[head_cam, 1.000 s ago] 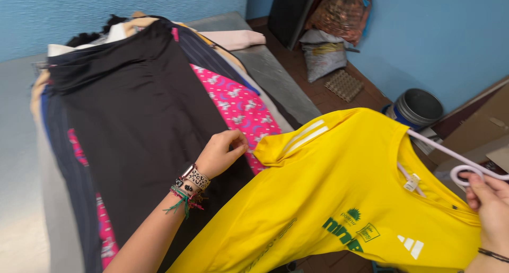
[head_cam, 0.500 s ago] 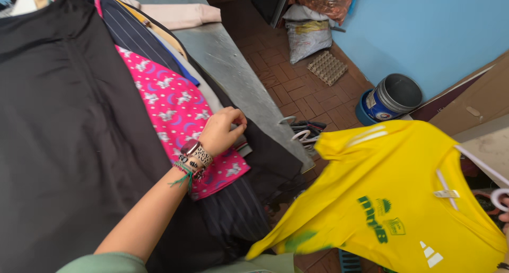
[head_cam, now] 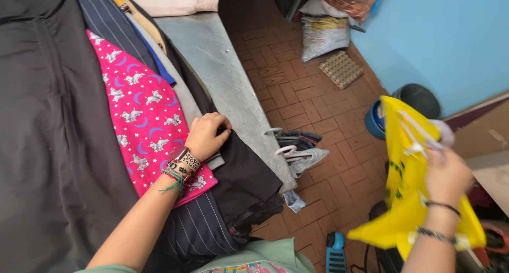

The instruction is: The person hangs various pieces of clothing, including sweatpants, a yellow t-shirt, and a pink tank top, onto plastic hangers taken from a stack on a metal table.

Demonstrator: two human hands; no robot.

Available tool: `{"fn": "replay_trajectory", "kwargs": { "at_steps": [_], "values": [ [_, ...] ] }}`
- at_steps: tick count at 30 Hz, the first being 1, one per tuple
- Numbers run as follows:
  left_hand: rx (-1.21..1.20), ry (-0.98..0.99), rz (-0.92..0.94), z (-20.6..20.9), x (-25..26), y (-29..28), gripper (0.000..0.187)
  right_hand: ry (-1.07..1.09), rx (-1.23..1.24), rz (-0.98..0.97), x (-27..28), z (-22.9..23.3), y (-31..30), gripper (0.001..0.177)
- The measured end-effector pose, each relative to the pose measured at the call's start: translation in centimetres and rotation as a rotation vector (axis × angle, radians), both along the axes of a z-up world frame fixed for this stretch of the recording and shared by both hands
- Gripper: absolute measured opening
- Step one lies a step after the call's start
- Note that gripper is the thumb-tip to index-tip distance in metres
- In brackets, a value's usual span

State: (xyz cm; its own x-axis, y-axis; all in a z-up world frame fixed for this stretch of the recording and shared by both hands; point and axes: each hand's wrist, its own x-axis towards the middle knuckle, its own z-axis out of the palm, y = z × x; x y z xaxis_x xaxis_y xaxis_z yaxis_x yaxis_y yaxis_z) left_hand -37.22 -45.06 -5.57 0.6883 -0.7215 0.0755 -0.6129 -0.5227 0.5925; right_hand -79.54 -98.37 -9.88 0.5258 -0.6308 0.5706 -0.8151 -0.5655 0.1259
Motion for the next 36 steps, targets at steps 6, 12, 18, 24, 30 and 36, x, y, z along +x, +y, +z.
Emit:
{"fn": "replay_trajectory", "kwargs": {
  "at_steps": [6, 12, 18, 24, 30, 36],
  "values": [
    [-0.033, 0.034, 0.045, -0.1, 0.3, -0.3, 0.009, 0.020, 0.381, 0.460, 15.7, -2.8, 3.4, 0.022],
    [-0.036, 0.003, 0.050, -0.1, 0.1, -0.3, 0.007, 0.156, 0.555, 0.749, 27.1, -4.4, 10.4, 0.021],
    [-0.065, 0.015, 0.057, 0.0, 0.1, -0.2, 0.008, 0.143, 0.787, 1.089, 33.0, -2.1, 17.4, 0.012],
    [-0.067, -0.010, 0.048, -0.3, 0.2, -0.3, 0.009, 0.061, 1.076, 1.178, 35.9, -8.3, 18.5, 0.012],
    [-0.047, -0.036, 0.054, -0.5, 0.1, -0.4, 0.009, 0.130, 1.222, 1.112, 35.6, -8.8, 19.1, 0.012],
    [-0.051, -0.076, 0.062, -1.0, 0.1, -0.5, 0.009, 0.194, 1.356, 1.085, 36.8, -10.5, 17.7, 0.018]
  ]
}}
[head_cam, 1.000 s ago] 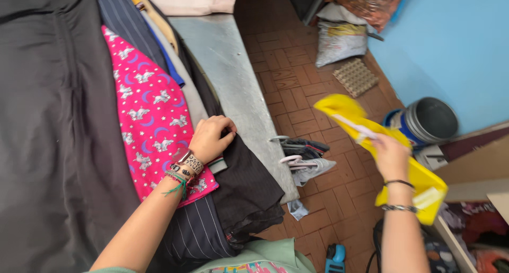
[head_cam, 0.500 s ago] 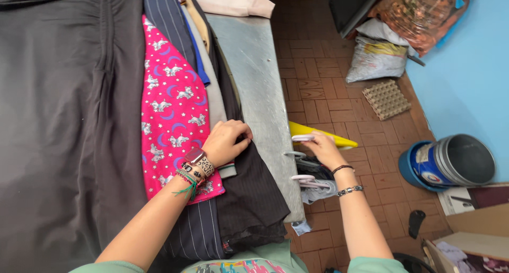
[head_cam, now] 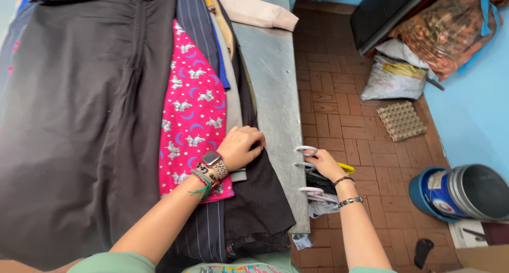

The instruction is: The person hangs various pieces of clothing, including sweatpants, a yellow t-shirt, and a pink tank top, onto plastic hangers taken from a stack on a metal table.

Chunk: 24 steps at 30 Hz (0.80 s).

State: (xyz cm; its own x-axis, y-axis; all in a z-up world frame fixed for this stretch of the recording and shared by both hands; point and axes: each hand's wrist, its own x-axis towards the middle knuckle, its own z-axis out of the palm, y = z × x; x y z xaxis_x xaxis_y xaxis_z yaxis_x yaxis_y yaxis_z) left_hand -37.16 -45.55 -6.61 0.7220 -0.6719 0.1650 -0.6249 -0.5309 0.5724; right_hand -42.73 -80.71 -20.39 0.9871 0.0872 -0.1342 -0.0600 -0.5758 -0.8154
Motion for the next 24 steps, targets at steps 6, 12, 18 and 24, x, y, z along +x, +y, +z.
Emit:
{"fn": "replay_trajectory", "kwargs": {
  "at_steps": [6, 12, 18, 24],
  "values": [
    [-0.012, -0.048, 0.004, -0.9, 0.0, -0.1, 0.009, -0.002, -0.212, -0.034, -0.6, 4.9, 2.6, 0.018],
    [0.027, -0.222, 0.004, -1.7, -0.4, -0.1, 0.009, -0.044, -0.401, -0.165, -1.1, 5.5, 1.3, 0.049],
    [-0.129, -0.213, 0.042, 1.0, -2.6, 2.9, 0.009, -0.210, -0.190, -0.280, -2.4, 13.6, 4.9, 0.042],
    [-0.493, -0.190, 0.204, 5.1, -4.8, 10.9, 0.020, -0.327, -0.015, -0.224, -2.8, 18.5, 13.6, 0.025]
  ]
}}
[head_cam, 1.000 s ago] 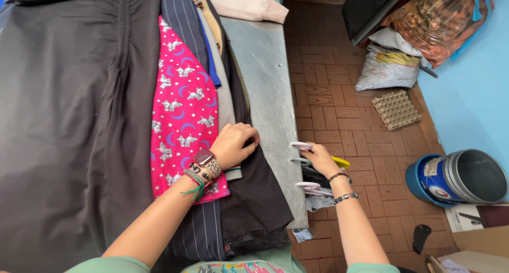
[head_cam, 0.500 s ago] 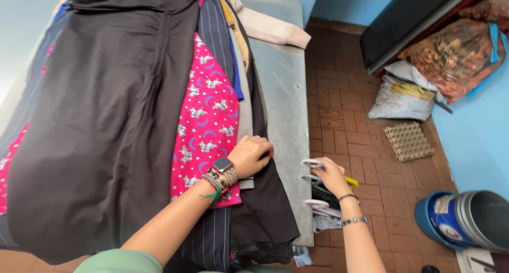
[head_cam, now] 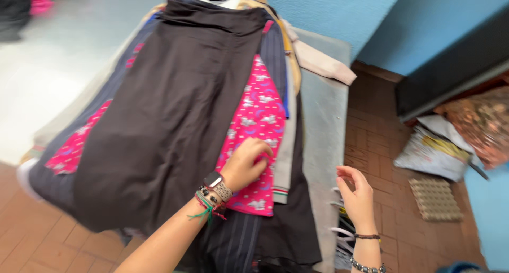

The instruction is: The person hangs various pieces of clothing, including sweatpants, a yellow t-shirt, and a pink tank top, onto plastic hangers taken from a stack on a metal table.

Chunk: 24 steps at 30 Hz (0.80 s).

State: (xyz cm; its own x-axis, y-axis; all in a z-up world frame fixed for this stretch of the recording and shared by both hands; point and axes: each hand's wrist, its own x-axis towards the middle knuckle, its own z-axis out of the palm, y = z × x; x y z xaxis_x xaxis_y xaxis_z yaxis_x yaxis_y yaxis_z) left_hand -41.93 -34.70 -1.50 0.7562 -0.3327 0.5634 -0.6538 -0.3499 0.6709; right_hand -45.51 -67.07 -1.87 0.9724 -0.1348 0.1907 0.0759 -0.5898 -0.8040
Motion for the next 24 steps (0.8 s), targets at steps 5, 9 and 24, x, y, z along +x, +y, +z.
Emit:
{"fn": "replay_trajectory", "kwargs": {
  "at_steps": [5, 9, 24],
  "values": [
    [-0.123, 0.070, 0.274, 0.9, -1.8, 7.4, 0.033, -0.064, 0.073, 0.182, -0.5, 0.5, 8.0, 0.019],
    [-0.162, 0.138, 0.460, 0.2, -3.9, 12.6, 0.045, -0.020, 0.096, 0.356, -2.1, 2.4, 15.8, 0.014],
    [0.104, 0.314, 0.918, -8.6, -13.2, 35.7, 0.038, 0.124, -0.148, 0.061, -4.2, -2.1, 33.2, 0.062]
  ]
}}
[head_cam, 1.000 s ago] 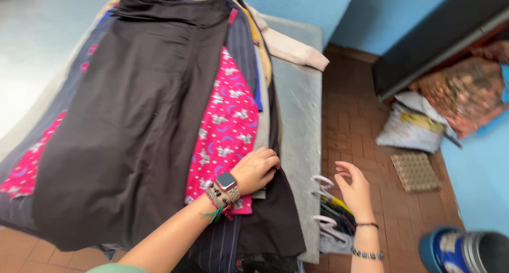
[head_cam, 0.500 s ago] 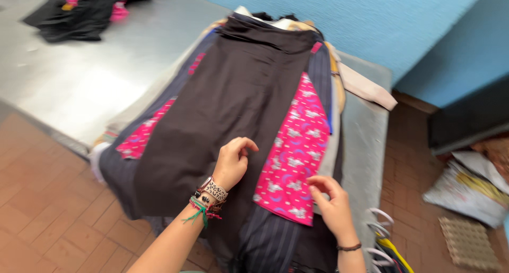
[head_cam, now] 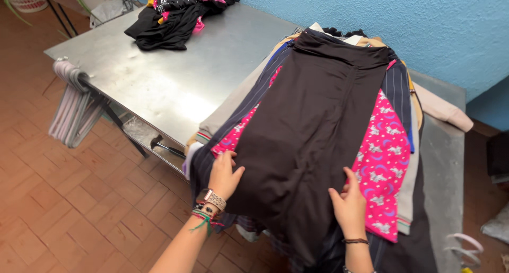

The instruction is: The person hangs various pieces of clothing, including sweatpants, a yellow t-shirt, and a pink tank top, onto plastic hangers taken from a stack on a metal table.

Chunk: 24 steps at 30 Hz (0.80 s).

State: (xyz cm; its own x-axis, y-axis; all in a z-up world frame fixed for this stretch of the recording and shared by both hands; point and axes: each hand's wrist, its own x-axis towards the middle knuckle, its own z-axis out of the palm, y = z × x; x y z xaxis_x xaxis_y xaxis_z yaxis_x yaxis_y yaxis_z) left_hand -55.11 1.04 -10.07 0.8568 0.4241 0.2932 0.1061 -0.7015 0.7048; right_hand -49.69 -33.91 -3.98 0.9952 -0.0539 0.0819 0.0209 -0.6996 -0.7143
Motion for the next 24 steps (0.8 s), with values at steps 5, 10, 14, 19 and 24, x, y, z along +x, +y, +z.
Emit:
{"fn": "replay_trajectory", "kwargs": {
  "at_steps": [5, 10, 14, 19, 24],
  "values": [
    [0.006, -0.023, -0.026, -0.4, -0.9, 2.2, 0.044, 0.060, 0.185, -0.149, -2.9, 0.4, 0.0, 0.068],
    [-0.012, -0.025, -0.179, -3.2, 0.4, 4.3, 0.016, 0.153, 0.148, -0.132, -6.9, 0.5, 1.4, 0.063],
    [-0.329, 0.081, -0.233, -1.2, -0.7, 7.3, 0.015, 0.067, 0.144, -0.260, -9.2, 0.1, -0.5, 0.058],
    [-0.356, 0.274, -0.398, -1.0, -3.0, 10.8, 0.022, 0.209, 0.128, -0.334, -12.5, 1.7, -0.4, 0.044],
    [-0.589, 0.448, -0.470, -0.2, -5.8, 11.7, 0.011, 0.199, -0.205, -0.327, -13.1, 0.7, 0.2, 0.036]
  ]
}}
